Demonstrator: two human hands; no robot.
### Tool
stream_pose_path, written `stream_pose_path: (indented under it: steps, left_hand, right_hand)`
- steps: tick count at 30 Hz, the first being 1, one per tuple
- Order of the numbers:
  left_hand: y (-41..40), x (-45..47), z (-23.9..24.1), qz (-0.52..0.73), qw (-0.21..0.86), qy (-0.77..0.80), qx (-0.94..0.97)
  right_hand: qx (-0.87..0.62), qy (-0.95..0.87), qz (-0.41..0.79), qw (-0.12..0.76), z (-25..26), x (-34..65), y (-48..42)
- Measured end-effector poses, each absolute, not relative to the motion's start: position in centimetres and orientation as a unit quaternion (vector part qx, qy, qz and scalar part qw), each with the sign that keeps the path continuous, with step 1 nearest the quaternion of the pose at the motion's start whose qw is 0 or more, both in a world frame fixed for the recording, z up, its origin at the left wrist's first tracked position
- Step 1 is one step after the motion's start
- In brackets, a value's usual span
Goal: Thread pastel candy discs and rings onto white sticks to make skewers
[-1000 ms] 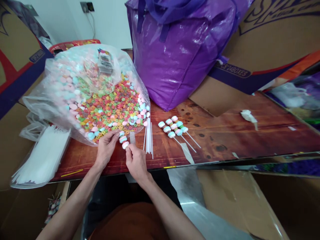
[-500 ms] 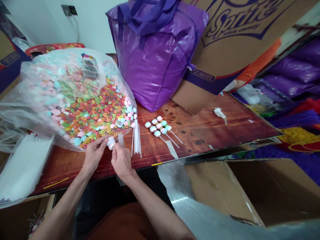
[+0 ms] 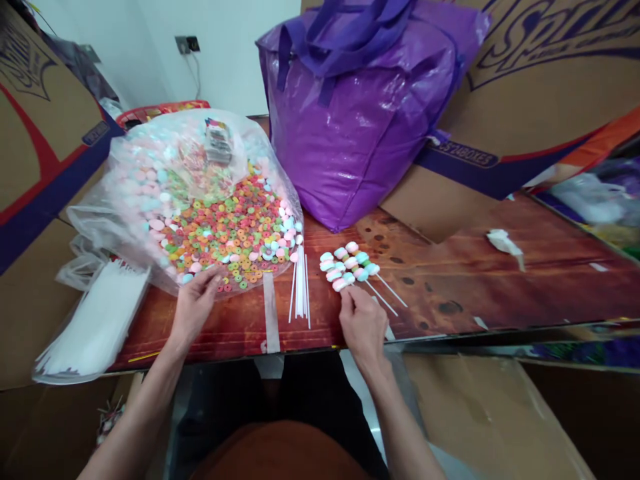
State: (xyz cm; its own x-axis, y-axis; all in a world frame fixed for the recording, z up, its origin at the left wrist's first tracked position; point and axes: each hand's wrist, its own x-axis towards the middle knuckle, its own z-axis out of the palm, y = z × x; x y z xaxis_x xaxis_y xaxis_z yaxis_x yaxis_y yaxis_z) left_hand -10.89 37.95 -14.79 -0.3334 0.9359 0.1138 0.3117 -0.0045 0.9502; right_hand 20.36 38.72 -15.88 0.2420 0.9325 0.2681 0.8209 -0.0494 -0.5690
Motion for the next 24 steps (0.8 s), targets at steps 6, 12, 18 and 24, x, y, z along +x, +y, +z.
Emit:
stream_pose_path:
  steps: [6,12,18,24]
  left_hand:
    - [37.6,-12.8,-15.2,0.441,0.203,0.669,0.563]
    - [38.1,-11.6,-15.2,0.403,0.145,0.655,0.622]
    - [40.6,-10.6,-14.5,0.33,0.098,0.651,0.677]
    - [42.8,-8.7,-14.1,0.191,0.083,0.66,0.722]
  right_hand:
    - [-0.796,-0.564,0.015,0.22,-15.7,22.1,41.0]
    - [-0.725,-0.62,-0.05,0.296,-14.9,18.5,39.1]
    - [-0.727,-0.667,0.088,0.138,-14.2,13.1,39.5]
    - [-0.741,-0.659,0.128,0.034,-12.5,11.9,40.5]
